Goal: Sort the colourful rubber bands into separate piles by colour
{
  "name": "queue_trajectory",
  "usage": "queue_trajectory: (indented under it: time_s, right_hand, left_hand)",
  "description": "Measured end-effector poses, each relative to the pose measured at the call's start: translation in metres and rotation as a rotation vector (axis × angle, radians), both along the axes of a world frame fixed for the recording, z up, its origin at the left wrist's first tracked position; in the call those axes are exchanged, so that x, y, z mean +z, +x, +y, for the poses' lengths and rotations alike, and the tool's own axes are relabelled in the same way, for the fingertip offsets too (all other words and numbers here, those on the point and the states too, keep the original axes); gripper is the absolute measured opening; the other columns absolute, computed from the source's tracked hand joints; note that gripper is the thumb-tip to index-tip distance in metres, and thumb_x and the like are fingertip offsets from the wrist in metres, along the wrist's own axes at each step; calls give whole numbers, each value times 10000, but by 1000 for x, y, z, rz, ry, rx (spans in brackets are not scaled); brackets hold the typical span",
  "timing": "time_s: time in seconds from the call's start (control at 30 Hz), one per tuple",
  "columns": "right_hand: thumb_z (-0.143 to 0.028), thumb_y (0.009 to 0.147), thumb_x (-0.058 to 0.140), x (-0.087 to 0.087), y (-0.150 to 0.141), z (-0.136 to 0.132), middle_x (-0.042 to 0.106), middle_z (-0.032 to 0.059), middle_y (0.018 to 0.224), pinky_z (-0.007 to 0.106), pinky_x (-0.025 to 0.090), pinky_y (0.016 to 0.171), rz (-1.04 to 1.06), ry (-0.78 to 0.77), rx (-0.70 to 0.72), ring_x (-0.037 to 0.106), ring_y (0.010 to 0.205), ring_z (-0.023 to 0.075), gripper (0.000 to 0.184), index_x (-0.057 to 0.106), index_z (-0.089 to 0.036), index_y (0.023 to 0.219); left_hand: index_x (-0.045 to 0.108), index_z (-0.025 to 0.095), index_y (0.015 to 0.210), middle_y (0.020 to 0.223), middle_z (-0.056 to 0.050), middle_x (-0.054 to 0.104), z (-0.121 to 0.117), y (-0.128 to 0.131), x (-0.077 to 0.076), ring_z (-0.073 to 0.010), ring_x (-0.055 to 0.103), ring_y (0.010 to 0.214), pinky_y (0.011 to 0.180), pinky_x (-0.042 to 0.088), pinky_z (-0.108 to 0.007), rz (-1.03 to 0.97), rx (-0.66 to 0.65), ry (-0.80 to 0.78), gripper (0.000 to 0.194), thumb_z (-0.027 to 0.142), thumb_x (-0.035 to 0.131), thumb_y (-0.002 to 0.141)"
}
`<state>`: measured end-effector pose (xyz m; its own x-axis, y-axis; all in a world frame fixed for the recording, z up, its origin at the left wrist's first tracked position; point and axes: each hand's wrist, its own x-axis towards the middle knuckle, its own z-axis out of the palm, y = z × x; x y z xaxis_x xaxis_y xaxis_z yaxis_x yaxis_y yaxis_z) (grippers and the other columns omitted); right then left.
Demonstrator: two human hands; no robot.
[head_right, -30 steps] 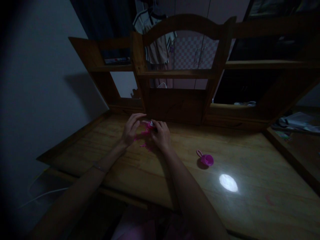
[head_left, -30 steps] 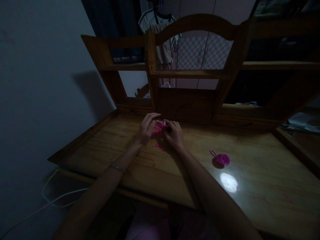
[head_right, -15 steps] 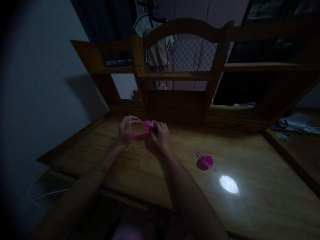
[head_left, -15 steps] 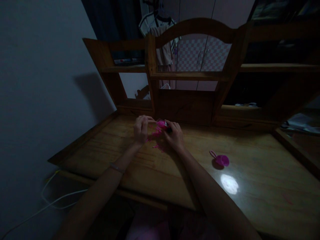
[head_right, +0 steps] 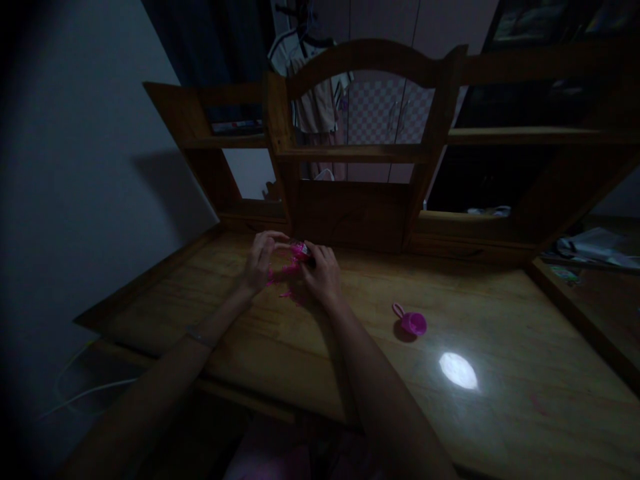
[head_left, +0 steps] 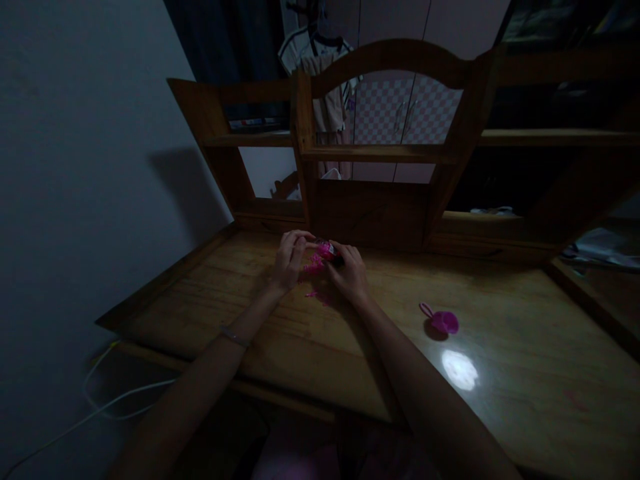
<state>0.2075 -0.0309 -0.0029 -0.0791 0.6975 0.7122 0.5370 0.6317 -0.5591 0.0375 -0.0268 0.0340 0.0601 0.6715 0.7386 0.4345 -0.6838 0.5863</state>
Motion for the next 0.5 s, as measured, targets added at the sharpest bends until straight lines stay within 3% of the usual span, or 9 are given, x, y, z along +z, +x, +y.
queue_trajectory:
  time_s: [0.17,0.27,0.4,0.5]
  right_hand:
    - [-216,828,604,2,0,-1,614,74,1167,407,453,945,11,-1,-1,531,1081,257,448,541,-238,1272]
    - [-216,828,599,2,0,-1,621,80,1149,407,454,938,31,0,-17,539,1061,256,437,548,-229,1262]
    - [-228,830,595,0,0,2,618,89,1154,419,447,942,98,7,-81,536,1059,263,406,565,-219,1235]
    - [-222,827,595,-3,1,5,615,92,1155,420,441,948,131,11,-120,529,1063,264,403,569,-219,1228]
  left_hand:
    - [688,221,987,1106,-63,607,-3,0,6,-201,546,1101,1015,401,-366,-54,62,40,446,408,285,1023]
    - [677,209,985,1074,-70,610,7,-6,0,-191,570,1051,985,417,-346,-83,134,29,426,390,293,1021]
    - [663,196,1073,1143,-97,585,34,-23,-27,-225,538,1125,1051,373,-399,68,230,-80,304,371,438,965]
    - [637,181,1153,1199,-122,585,49,-31,-53,-252,497,1208,1103,313,-469,203,165,-219,316,339,484,926]
